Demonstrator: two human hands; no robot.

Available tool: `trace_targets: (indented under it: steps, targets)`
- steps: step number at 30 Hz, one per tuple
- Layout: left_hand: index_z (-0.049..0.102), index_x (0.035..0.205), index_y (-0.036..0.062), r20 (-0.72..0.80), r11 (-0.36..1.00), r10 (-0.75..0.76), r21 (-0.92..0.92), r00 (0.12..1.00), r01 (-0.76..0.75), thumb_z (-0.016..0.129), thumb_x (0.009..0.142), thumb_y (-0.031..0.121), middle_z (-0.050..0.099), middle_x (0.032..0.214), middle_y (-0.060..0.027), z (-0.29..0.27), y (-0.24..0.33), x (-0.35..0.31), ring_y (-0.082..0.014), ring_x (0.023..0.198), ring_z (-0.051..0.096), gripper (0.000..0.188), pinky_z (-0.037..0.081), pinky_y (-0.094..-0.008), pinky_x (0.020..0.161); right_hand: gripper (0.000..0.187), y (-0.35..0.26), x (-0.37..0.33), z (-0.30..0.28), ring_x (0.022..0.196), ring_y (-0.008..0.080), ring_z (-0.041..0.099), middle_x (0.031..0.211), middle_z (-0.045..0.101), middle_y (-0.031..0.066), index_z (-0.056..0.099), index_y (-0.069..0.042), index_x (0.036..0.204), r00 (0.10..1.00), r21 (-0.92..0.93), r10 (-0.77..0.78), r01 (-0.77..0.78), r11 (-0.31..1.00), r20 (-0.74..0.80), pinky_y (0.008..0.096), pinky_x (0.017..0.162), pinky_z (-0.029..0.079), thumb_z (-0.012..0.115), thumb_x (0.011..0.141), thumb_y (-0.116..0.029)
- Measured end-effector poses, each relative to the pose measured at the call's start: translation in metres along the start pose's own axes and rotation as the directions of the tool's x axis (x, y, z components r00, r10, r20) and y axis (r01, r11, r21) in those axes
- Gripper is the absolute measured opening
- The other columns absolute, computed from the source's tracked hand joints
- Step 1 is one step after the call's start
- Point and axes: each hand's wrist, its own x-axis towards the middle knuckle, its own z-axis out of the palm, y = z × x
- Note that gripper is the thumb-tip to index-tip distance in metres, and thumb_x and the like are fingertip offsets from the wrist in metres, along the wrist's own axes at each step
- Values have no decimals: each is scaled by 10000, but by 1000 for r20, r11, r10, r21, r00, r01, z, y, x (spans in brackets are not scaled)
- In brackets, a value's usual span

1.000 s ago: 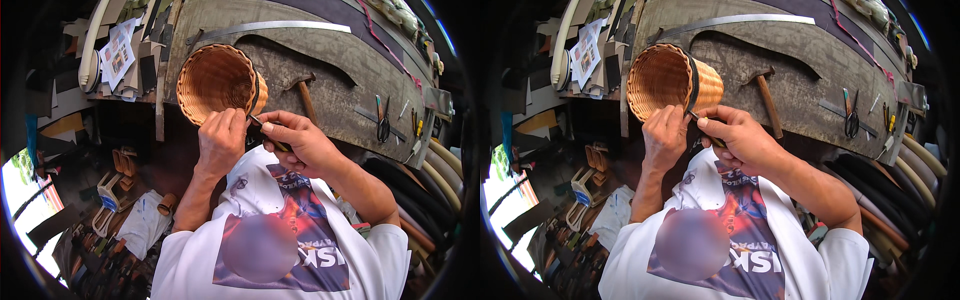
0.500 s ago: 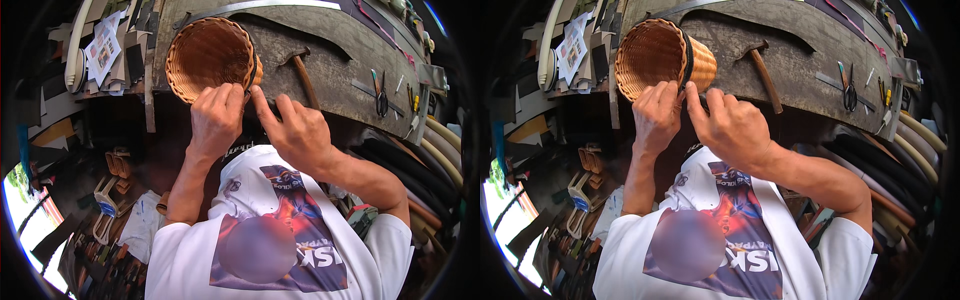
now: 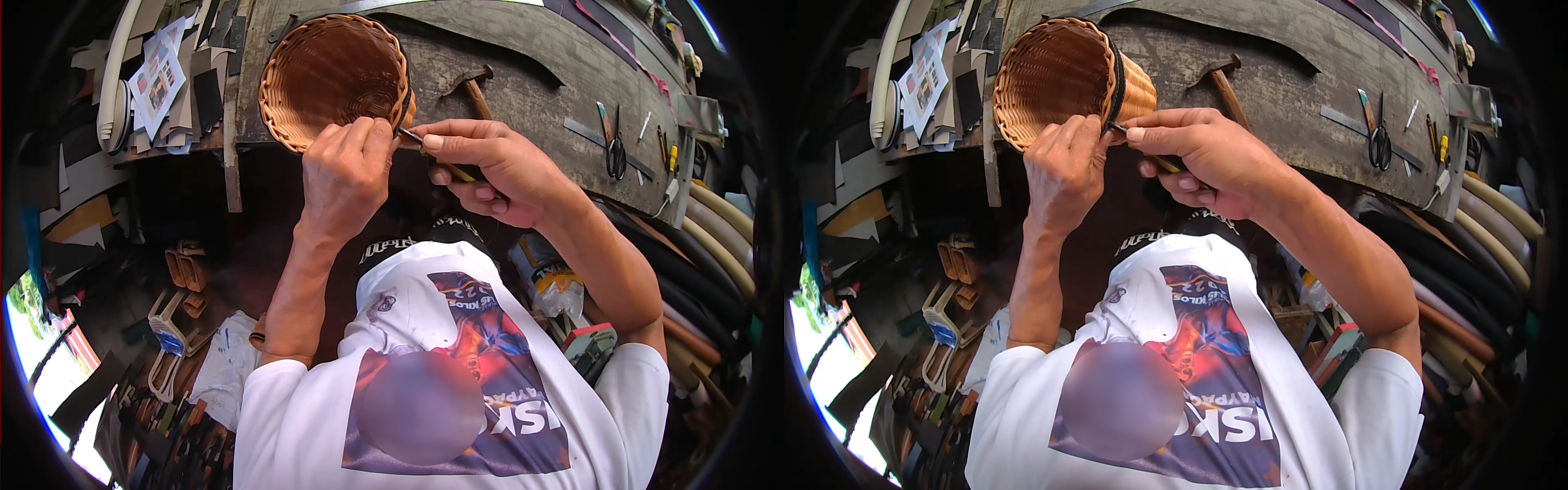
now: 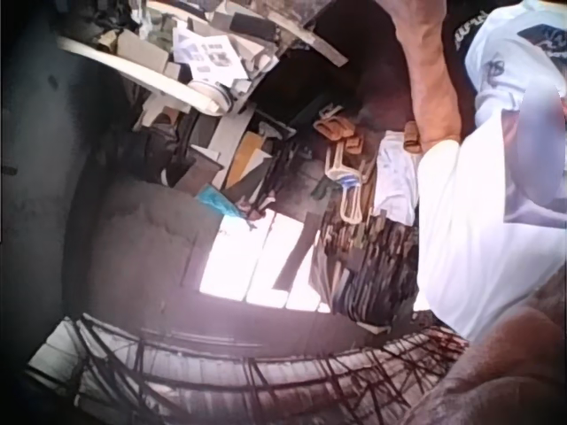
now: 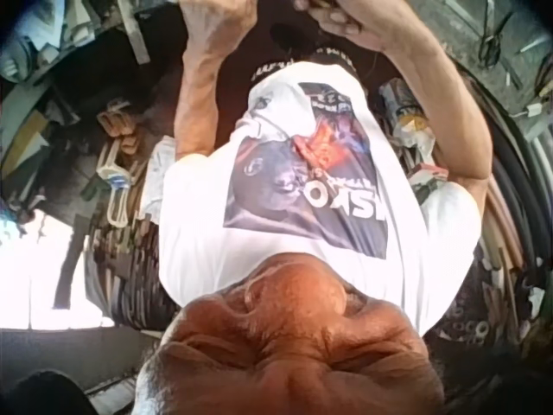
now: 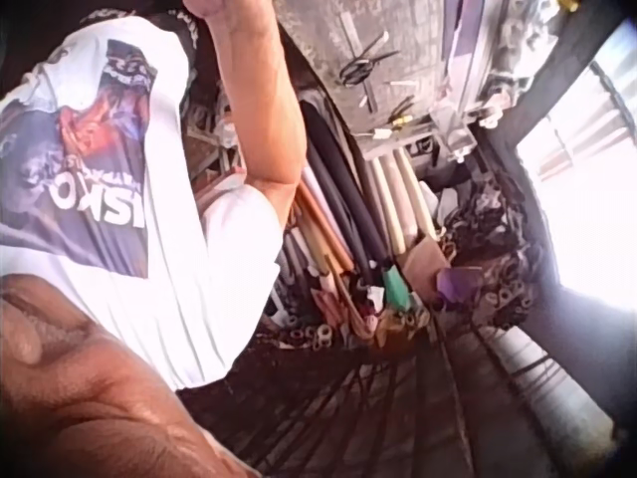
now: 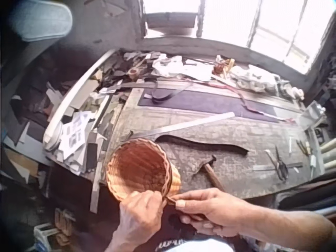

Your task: The recorder is attaching a leather strap or rim to a woven wicker basket using a hammer and small nails.

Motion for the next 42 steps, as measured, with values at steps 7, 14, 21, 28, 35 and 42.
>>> trace_targets:
  steps: [7,14,21,28,35,42]
  targets:
    - [566,827,41,17,1000,20,-10,1000,-20,670,840,91,532,712,-75,5,6,6,-253,629,586,116,445,-370,583,356,21,8,-18,500,111,532,798,588,46,610,8,1215,925,-527,-376,346,776,54,260,416,425,669,924,-189]
    - [556,820,40,61,1000,15,25,998,-16,667,852,98,533,712,-83,11,14,9,-258,629,586,129,445,-370,588,475,38,8,-35,583,172,640,803,554,87,612,17,1242,451,-740,-629,116,-662,633,292,478,508,640,785,-112]
    - [566,842,35,46,999,-9,44,999,7,672,847,96,538,723,-85,10,18,8,-267,651,589,123,443,-374,595,364,19,16,-38,493,79,516,739,603,60,620,9,1229,844,-620,-507,495,609,176,256,425,420,668,913,-166]
    - [574,856,31,76,1000,-12,22,997,10,667,840,83,538,725,-91,9,18,9,-273,655,590,108,447,-378,599,297,3,16,-53,458,23,398,748,580,35,632,-18,1175,971,28,9,-16,999,239,182,346,249,652,959,-221]
    - [607,949,-8,81,999,-29,-10,996,30,687,839,60,575,760,-113,8,16,8,-313,650,565,152,440,-407,582,380,31,25,-45,468,104,479,754,556,47,614,-33,1252,387,-784,-733,535,-315,559,256,403,399,691,892,-126]
    - [580,865,26,72,999,-43,24,996,42,679,828,88,542,727,-90,6,18,9,-265,646,588,122,451,-375,601,489,36,13,-39,620,146,639,777,545,59,607,9,1252,446,-734,-617,151,-662,648,273,467,477,641,779,-110]
